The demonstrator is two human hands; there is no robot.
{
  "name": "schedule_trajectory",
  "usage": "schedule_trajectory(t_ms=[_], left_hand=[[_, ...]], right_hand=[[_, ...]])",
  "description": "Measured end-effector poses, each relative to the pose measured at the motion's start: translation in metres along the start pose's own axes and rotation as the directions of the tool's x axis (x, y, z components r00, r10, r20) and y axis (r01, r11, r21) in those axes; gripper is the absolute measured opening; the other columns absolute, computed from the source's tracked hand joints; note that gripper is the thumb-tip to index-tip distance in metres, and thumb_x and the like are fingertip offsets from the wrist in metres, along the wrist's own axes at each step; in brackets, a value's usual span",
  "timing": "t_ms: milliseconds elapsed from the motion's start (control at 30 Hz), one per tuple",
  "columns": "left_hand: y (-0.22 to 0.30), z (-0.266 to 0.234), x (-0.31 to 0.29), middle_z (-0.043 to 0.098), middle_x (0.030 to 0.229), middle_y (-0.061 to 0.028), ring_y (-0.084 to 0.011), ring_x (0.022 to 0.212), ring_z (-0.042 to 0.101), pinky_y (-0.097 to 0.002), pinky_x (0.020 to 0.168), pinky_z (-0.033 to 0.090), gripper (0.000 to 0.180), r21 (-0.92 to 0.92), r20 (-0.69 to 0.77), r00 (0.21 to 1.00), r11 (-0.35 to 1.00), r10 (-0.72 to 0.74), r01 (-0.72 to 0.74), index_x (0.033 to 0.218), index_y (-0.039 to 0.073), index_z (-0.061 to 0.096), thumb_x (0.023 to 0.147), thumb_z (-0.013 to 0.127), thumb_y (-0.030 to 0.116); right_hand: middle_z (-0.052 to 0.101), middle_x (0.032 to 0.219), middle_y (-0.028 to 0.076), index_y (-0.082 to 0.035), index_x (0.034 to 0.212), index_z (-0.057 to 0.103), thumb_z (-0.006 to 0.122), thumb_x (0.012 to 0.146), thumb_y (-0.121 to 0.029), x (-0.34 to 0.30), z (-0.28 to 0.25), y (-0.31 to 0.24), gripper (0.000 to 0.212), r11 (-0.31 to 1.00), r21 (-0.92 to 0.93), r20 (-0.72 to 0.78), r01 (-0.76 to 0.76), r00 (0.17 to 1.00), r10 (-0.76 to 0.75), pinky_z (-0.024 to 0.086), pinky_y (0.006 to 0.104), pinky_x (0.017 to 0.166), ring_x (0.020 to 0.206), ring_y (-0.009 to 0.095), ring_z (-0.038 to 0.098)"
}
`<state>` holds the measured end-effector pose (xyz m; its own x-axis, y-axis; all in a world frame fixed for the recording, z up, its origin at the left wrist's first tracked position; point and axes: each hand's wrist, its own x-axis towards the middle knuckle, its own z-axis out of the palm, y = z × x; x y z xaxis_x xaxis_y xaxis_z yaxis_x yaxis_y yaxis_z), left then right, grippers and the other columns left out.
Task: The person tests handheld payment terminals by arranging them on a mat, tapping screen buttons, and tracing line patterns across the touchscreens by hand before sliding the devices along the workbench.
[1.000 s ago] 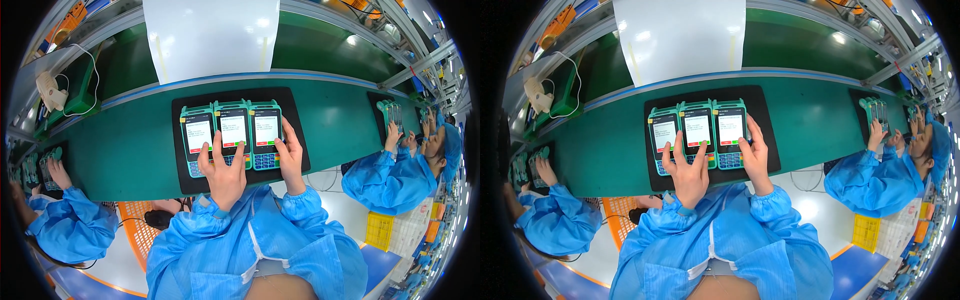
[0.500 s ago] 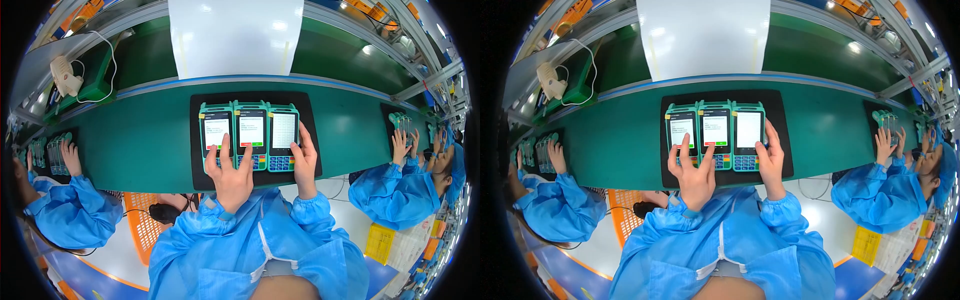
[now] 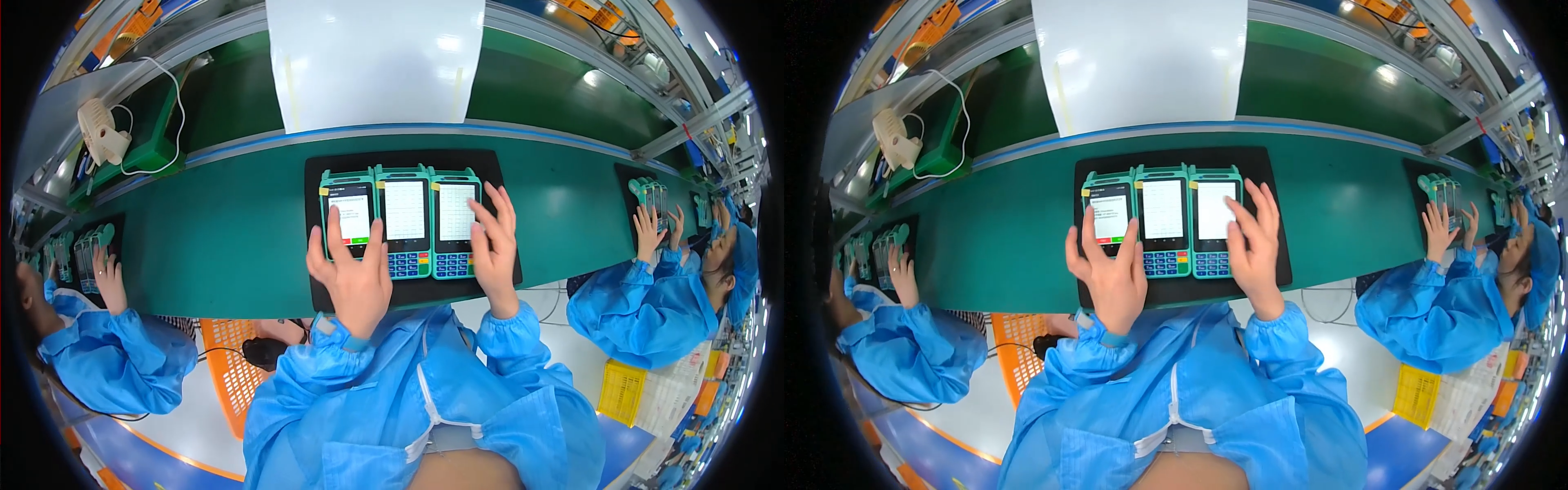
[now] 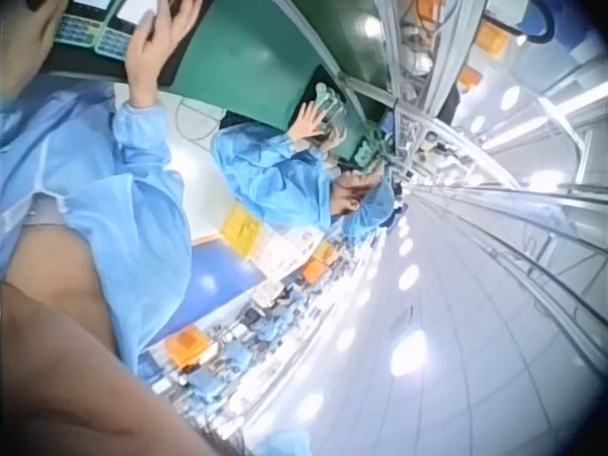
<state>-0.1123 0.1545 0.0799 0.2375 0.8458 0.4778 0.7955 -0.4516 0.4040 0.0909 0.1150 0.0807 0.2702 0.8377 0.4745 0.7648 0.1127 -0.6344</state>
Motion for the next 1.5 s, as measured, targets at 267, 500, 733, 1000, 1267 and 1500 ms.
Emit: schedule_trajectory(t_ms=[267, 500, 733, 1000, 1267, 1500], left_hand=[[0.029, 0.044, 0.045, 0.024, 0.15, -0.0203, -0.0491, 0.134, 0.017, -0.0636, 0.104, 0.018, 0.028, -0.01, 0.024, 0.998, 0.998, 0.066, -0.066, 0.114, 0.017, 0.068, 0.086, 0.062, 0.015], [0.014, 0.032, 0.045, 0.023, 0.151, -0.0184, -0.0489, 0.135, 0.016, -0.0638, 0.105, 0.017, 0.026, 0.077, -0.018, 1.0, 0.997, -0.02, 0.022, 0.113, 0.02, 0.068, 0.088, 0.061, 0.017], [0.003, 0.024, 0.041, 0.024, 0.15, -0.0197, -0.0485, 0.134, 0.018, -0.06, 0.106, 0.017, 0.027, 0.111, -0.01, 1.0, 0.994, -0.006, 0.007, 0.114, 0.018, 0.067, 0.088, 0.062, 0.015], [-0.004, 0.005, -0.005, 0.026, 0.15, -0.0209, -0.0481, 0.133, 0.016, -0.057, 0.107, 0.017, 0.033, 0.144, 0.101, 0.994, 0.988, 0.043, -0.057, 0.118, 0.021, 0.065, 0.086, 0.063, 0.012], [-0.009, 0.001, -0.019, 0.026, 0.15, -0.0211, -0.0474, 0.133, 0.016, -0.0579, 0.106, 0.015, 0.034, 0.149, 0.11, 0.991, 0.985, 0.074, -0.09, 0.119, 0.023, 0.065, 0.086, 0.063, 0.014], [0.005, 0.017, -0.02, 0.029, 0.15, -0.0172, -0.0448, 0.132, 0.019, -0.058, 0.105, 0.018, 0.034, 0.119, 0.104, 0.988, 0.985, 0.116, -0.128, 0.117, 0.025, 0.066, 0.084, 0.066, 0.017]], right_hand=[[0.03, 0.149, 0.016, -0.023, 0.109, 0.071, 0.056, 0.091, -0.018, 0.03, 0.027, -0.014, 0.024, 0.962, -0.271, 0.094, 0.037, 0.996, -0.012, 0.004, 0.0687, 0.106, 0.14, 0.045, 0.012], [0.031, 0.149, 0.014, -0.023, 0.108, 0.071, 0.055, 0.092, -0.019, 0.025, 0.007, 0.003, 0.023, 0.935, -0.345, 0.014, -0.081, 0.996, 0.092, 0.0, 0.0684, 0.106, 0.141, 0.045, 0.009], [0.032, 0.149, 0.014, -0.023, 0.111, 0.071, 0.054, 0.092, -0.016, 0.014, -0.001, 0.005, 0.026, 0.934, -0.349, 0.04, -0.081, 0.994, 0.101, 0.002, 0.0683, 0.106, 0.141, 0.045, 0.01], [0.033, 0.148, 0.013, -0.023, 0.112, 0.07, 0.057, 0.09, -0.011, -0.038, -0.014, -0.004, 0.029, 0.935, -0.338, 0.104, -0.104, 0.984, 0.147, 0.002, 0.0653, 0.108, 0.14, 0.044, 0.014], [0.033, 0.148, 0.014, -0.023, 0.112, 0.07, 0.057, 0.09, -0.01, -0.041, -0.015, -0.009, 0.029, 0.953, -0.279, 0.089, -0.117, 0.985, 0.147, 0.003, 0.0651, 0.108, 0.14, 0.044, 0.014], [0.032, 0.149, 0.016, -0.023, 0.112, 0.07, 0.061, 0.085, -0.008, -0.04, 0.004, -0.017, 0.032, 0.947, -0.318, 0.119, -0.034, 0.99, 0.076, 0.006, 0.0669, 0.106, 0.139, 0.046, 0.016]])
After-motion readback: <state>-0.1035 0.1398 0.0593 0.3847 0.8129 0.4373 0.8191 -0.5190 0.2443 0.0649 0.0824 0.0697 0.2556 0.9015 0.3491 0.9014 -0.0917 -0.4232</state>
